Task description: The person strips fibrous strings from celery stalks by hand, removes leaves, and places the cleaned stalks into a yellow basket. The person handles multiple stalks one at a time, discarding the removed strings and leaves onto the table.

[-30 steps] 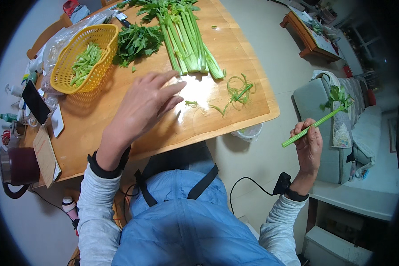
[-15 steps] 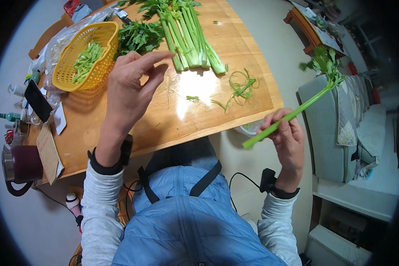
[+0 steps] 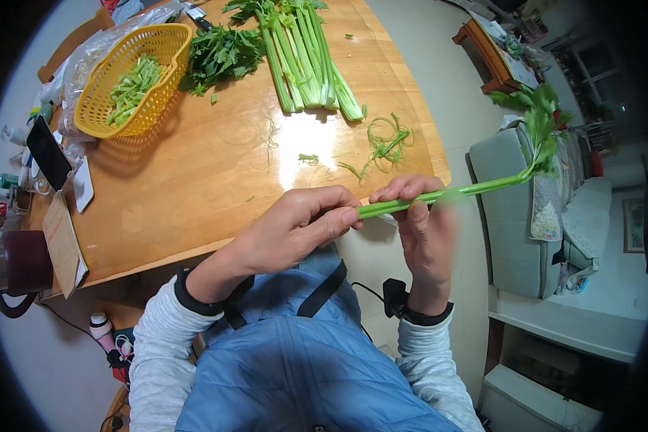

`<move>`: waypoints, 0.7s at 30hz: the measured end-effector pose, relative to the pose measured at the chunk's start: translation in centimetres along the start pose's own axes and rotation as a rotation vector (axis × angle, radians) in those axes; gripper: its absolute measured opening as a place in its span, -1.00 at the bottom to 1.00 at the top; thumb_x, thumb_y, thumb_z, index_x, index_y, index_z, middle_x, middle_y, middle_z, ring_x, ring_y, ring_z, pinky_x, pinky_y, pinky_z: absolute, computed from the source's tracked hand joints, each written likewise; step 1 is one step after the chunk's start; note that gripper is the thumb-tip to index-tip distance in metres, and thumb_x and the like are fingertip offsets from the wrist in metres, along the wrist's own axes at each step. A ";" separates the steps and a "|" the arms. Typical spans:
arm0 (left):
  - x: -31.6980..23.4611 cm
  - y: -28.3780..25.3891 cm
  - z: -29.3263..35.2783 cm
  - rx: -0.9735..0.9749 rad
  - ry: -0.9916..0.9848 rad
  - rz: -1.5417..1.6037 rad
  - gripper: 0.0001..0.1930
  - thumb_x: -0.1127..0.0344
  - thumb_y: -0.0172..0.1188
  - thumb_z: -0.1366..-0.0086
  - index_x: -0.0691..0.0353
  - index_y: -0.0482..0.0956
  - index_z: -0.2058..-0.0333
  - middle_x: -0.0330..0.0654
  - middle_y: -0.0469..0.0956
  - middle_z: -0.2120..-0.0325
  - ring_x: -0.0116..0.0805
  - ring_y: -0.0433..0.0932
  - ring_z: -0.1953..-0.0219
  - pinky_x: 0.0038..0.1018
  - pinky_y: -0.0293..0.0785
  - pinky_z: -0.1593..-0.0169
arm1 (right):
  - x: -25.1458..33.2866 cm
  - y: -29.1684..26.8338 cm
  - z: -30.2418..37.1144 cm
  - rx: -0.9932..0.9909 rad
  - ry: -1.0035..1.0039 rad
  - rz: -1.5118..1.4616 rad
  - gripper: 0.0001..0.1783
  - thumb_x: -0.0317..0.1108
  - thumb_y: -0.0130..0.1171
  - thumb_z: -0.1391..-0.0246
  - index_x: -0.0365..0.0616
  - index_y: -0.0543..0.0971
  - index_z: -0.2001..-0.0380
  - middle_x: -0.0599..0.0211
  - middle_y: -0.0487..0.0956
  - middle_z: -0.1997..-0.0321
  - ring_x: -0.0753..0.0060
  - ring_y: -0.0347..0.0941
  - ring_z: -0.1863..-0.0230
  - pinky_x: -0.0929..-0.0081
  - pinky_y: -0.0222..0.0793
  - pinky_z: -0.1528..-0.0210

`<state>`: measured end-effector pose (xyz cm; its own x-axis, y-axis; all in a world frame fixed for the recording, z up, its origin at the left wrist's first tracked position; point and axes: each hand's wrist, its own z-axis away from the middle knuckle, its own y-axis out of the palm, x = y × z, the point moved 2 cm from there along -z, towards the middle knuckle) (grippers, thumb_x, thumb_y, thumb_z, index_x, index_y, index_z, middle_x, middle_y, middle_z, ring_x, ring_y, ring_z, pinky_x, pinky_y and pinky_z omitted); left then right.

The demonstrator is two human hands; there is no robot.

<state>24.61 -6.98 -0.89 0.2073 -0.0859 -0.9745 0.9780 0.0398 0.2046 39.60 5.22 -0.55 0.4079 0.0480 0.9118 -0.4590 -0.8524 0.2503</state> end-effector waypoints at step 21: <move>-0.9 0.9 -0.5 -0.376 0.626 -0.727 -0.72 0.50 0.30 -0.10 0.30 0.58 0.17 -0.12 0.57 0.40 -0.28 0.58 0.42 -0.49 0.50 0.39 | 0.0 1.3 1.4 -0.257 0.018 -0.142 -0.75 -0.31 -0.04 -0.30 -0.30 0.38 0.12 0.09 0.44 0.08 0.14 0.51 0.02 0.23 0.53 -0.04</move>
<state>25.32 -6.42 0.13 -0.5853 0.3157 -0.7468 0.7705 0.5035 -0.3910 40.17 3.40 -0.70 0.4690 0.1689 0.8669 -0.5840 -0.6770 0.4478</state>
